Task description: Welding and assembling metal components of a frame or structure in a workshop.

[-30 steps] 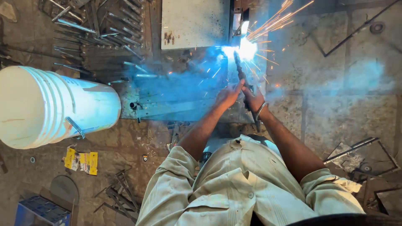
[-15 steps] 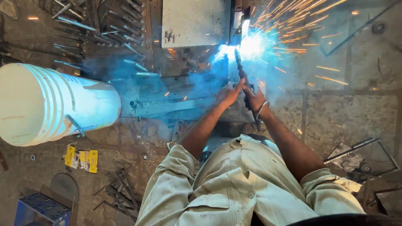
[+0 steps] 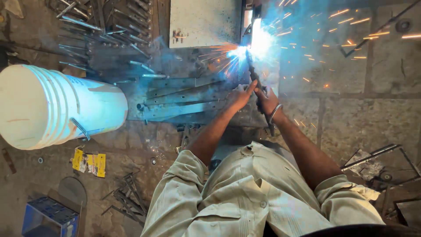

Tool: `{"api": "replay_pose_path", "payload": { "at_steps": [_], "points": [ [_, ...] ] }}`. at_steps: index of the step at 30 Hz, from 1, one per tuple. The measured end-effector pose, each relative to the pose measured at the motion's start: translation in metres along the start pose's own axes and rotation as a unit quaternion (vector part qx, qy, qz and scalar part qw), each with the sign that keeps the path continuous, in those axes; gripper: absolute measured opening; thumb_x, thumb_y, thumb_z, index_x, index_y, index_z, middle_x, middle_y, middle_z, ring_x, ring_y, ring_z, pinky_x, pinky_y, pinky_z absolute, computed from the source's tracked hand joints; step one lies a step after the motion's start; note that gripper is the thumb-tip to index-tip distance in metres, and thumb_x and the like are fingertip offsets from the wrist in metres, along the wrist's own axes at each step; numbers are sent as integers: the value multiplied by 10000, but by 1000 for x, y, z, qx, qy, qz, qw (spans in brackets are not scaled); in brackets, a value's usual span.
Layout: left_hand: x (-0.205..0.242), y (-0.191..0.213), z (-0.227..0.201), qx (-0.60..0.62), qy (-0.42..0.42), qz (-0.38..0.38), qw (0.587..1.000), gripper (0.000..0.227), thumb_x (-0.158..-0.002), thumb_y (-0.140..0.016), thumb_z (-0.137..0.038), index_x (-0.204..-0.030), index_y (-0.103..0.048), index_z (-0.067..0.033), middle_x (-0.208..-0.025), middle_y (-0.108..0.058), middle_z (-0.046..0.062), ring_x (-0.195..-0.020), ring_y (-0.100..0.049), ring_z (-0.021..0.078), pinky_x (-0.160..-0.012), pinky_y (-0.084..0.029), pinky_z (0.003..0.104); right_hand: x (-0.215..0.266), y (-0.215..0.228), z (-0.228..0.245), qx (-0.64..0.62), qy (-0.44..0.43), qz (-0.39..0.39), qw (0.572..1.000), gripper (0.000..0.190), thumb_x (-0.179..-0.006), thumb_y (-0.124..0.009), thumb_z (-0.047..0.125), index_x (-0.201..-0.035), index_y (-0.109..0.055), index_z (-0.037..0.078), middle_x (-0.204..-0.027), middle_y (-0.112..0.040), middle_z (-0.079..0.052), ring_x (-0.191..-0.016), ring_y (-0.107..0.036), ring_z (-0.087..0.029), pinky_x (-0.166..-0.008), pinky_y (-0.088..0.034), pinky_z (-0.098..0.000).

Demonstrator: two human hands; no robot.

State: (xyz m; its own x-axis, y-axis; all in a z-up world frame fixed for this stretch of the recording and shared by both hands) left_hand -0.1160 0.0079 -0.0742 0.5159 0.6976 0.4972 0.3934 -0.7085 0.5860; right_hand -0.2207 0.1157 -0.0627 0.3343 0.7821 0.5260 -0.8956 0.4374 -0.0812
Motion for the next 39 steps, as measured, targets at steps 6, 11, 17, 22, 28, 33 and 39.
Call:
{"api": "replay_pose_path", "payload": {
  "at_steps": [6,11,17,22,28,33,39],
  "points": [
    [1,-21,-5,-236,-133,-31,962,579,-1009,-271,-432,-1542,-488,-367,-1265,-650,247,-1009,-666,504,-819,-522,599,1,3,8,-1,20,26,999,397,-1006,-626,432,-1080,-478,71,-661,-541,-30,-485,-515,-125,-417,-416,-314],
    [12,0,-14,-69,-18,-20,997,695,-978,-321,-737,-1301,-697,-249,-1187,-742,211,-1100,-677,446,-942,-507,552,4,7,8,-40,13,41,998,378,-1002,-641,425,-1118,-482,102,-659,-511,-3,-489,-476,-102,-414,-385,-304],
    [10,8,-18,-31,46,-34,998,982,-843,-355,-874,-1189,-746,-42,-1146,-743,272,-1146,-690,419,-1014,-503,504,-8,19,10,-20,20,57,998,370,-973,-631,460,-1108,-524,133,-617,-505,3,-459,-476,-112,-415,-392,-309],
    [17,11,-25,-45,69,-49,995,997,-828,-395,-878,-1297,-672,-42,-1245,-657,292,-1206,-616,455,-1020,-457,525,-40,37,-34,-10,-37,85,996,507,-1042,-663,520,-1049,-528,32,-661,-500,2,-505,-471,-108,-450,-383,-304],
    [-5,-13,-11,-43,73,-45,995,1085,-835,-322,-912,-1281,-761,-25,-1269,-713,341,-1280,-641,459,-1103,-493,527,-38,45,12,34,39,138,989,537,-971,-644,536,-1202,-583,55,-716,-598,-18,-544,-558,-123,-468,-453,-301],
    [-17,-31,16,-2,102,-98,990,1323,-681,-420,-1011,-1478,-485,43,-1579,-281,370,-1499,-248,500,-1181,-279,545,-7,73,59,53,23,62,996,608,-926,-651,566,-1274,-529,82,-664,-560,-51,-494,-531,-153,-444,-446,-324],
    [-22,-36,18,53,128,-64,988,1334,-653,-433,-1000,-1522,-416,12,-1621,-266,290,-1518,-142,512,-1191,-211,617,-26,123,87,179,26,158,971,635,-949,-613,570,-1275,-572,27,-622,-519,-46,-455,-476,-149,-413,-383,-315]
  ]
}}
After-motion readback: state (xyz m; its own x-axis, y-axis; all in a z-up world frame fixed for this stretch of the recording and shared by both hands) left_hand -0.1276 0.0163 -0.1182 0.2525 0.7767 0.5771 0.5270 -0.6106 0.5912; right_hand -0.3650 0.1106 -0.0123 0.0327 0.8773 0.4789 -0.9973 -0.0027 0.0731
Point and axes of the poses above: each hand's wrist, its own x-axis away from the middle knuckle, its own y-axis out of the back of the hand, z = x × y, the point moved 10 cm from there along -x, towards the middle knuckle
